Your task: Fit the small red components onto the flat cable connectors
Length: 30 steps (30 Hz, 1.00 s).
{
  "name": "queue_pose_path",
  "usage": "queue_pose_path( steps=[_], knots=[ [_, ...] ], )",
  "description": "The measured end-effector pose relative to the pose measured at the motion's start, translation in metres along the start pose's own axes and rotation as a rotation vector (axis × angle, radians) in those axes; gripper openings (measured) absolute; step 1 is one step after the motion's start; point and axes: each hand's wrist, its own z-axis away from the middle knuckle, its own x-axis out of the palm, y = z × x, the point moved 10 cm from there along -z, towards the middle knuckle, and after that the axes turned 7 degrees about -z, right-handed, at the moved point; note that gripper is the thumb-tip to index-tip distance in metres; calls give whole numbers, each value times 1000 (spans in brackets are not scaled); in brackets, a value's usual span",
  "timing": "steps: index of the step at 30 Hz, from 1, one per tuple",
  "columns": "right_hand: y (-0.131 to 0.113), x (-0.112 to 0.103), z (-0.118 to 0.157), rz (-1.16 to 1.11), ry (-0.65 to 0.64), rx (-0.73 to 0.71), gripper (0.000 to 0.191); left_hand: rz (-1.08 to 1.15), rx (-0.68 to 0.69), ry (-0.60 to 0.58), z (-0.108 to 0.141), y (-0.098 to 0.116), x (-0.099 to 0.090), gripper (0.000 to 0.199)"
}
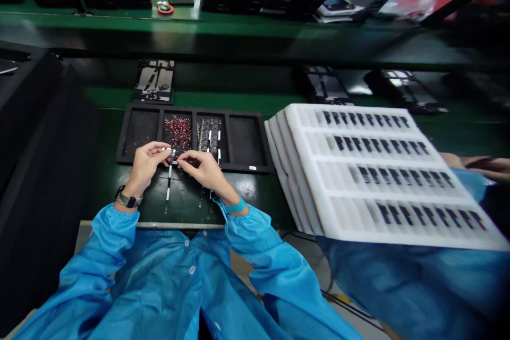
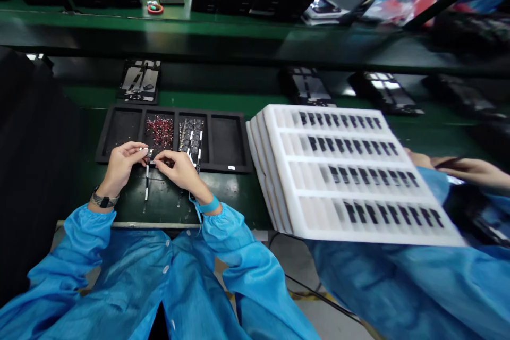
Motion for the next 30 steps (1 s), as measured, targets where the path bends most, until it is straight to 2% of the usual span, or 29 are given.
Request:
queue_pose_path(
  steps=[4, 11, 17, 23, 30],
  knots=[
    [6, 0, 1, -18, -5, 42, 16, 30, 21, 16, 0, -1, -3, 36],
    [-7, -4, 3, 95, 32, -27, 16, -2, 29, 1, 3, -1, -1, 35],
    [1, 4, 3, -30, -84, 91, 25, -65, 63, -67, 3, 0, 4, 34],
    [5, 8, 2, -97, -141, 160, 29, -129, 77, -180, 4, 1, 13, 34],
    [3, 10, 3, -144, -197, 206, 33, -146, 92, -201, 4, 2, 14, 33]
  ],
)
